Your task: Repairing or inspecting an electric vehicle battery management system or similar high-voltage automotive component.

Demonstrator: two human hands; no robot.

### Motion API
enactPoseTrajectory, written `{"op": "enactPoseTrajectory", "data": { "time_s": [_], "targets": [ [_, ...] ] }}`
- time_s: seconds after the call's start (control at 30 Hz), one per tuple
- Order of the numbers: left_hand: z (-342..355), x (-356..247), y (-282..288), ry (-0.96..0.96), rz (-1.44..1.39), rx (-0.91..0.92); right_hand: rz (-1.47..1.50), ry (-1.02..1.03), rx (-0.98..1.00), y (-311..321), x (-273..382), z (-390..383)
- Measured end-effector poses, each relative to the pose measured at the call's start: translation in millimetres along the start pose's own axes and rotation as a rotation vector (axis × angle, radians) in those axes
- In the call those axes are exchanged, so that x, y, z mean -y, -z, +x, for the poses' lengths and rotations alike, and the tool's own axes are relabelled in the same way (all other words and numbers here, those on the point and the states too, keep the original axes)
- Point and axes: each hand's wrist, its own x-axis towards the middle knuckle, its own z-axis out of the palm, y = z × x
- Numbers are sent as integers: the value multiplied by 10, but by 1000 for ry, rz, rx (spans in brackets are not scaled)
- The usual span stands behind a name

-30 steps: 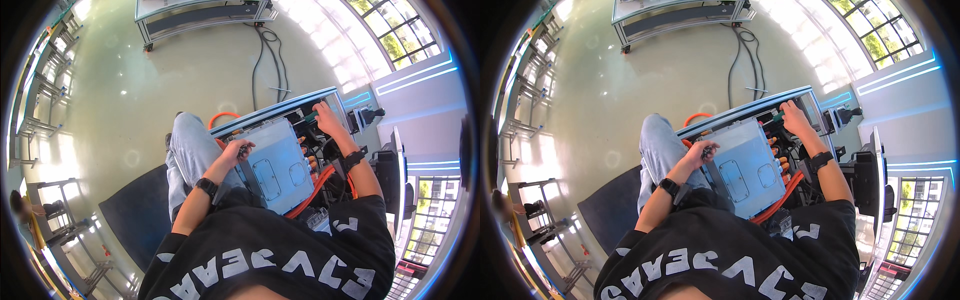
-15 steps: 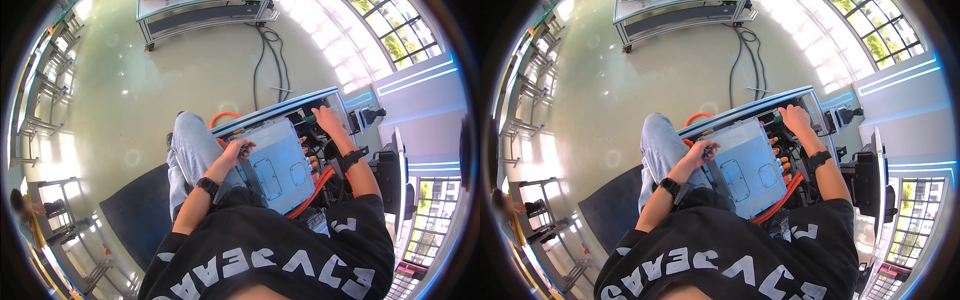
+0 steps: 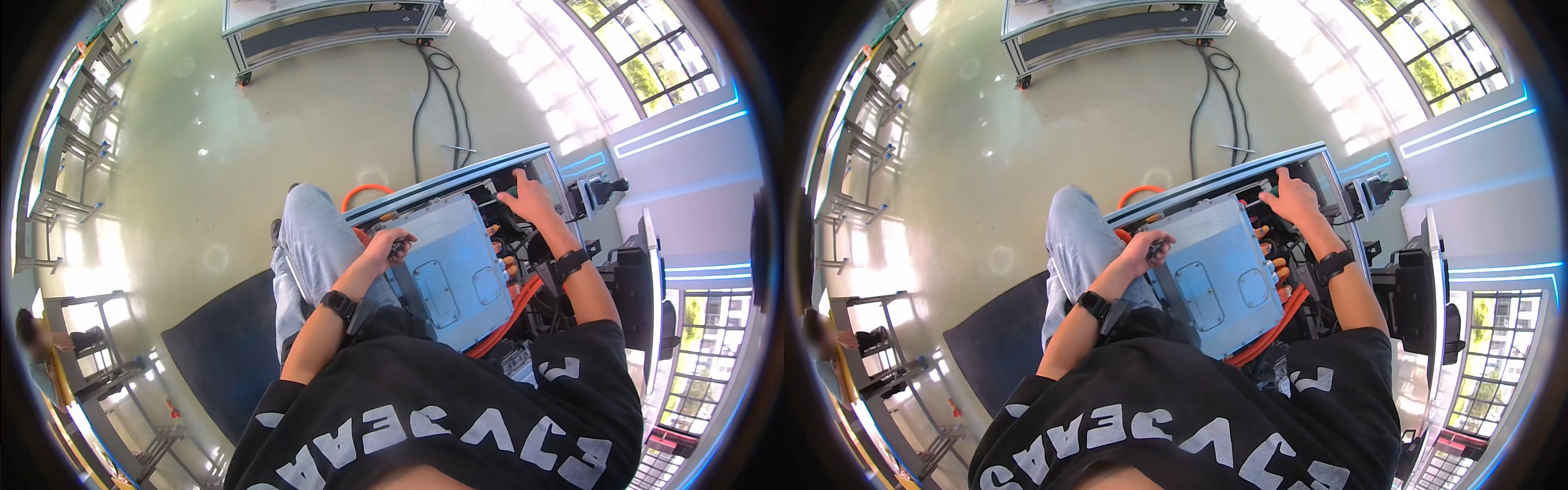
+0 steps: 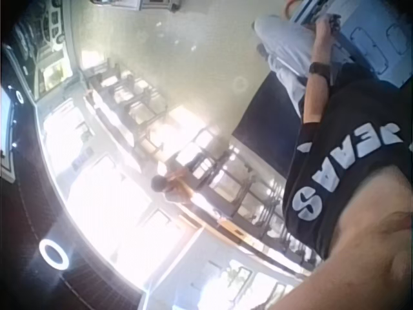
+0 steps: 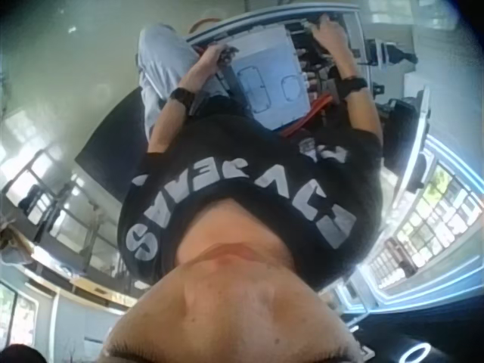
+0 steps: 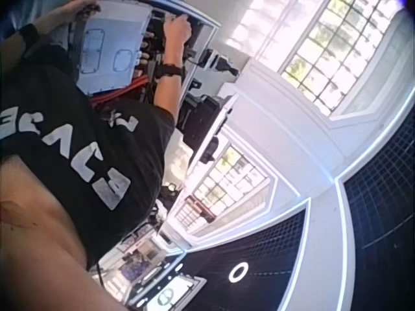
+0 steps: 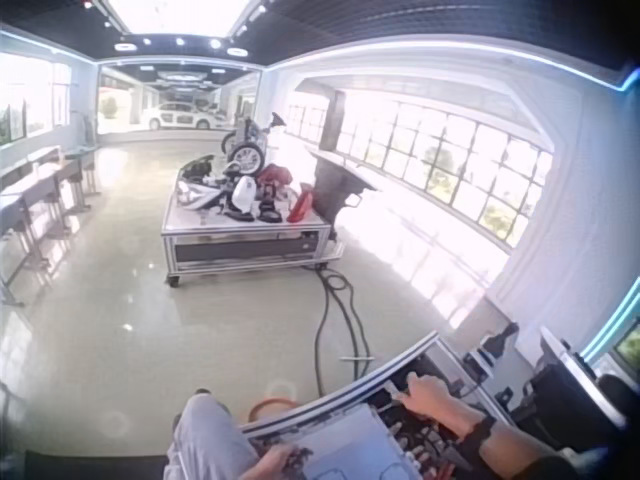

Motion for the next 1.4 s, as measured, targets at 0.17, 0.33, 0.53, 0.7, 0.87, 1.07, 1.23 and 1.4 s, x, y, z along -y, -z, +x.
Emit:
{"op": "enactPoseTrajectory", "data": {
  "time_s": [0.17,0.33,0.53,0.7,0.87,1.07,1.23,1.4],
  "targets": [
    [-21,-3,-19,-5,9,-19,119,533,-300,-50,-211,-69],
    [-26,4,-7,-3,-1,-17,-28,113,-11,49,-88,-7],
    [-2,-2,-16,7,2,-18,66,530,-330,-30,-277,57],
    [-13,12,3,5,-9,-14,-174,139,-112,-83,-132,115],
    [-13,19,7,1,1,2,56,443,-299,-121,-171,48],
    [-13,-6,8,-1,8,8,115,505,-206,-105,-246,90],
    [-1,-20,18,-11,22,-16,142,216,-213,-107,-138,4],
    [-20,4,-13,4,-12,-22,57,215,-42,-89,-214,119]
  ]
}}
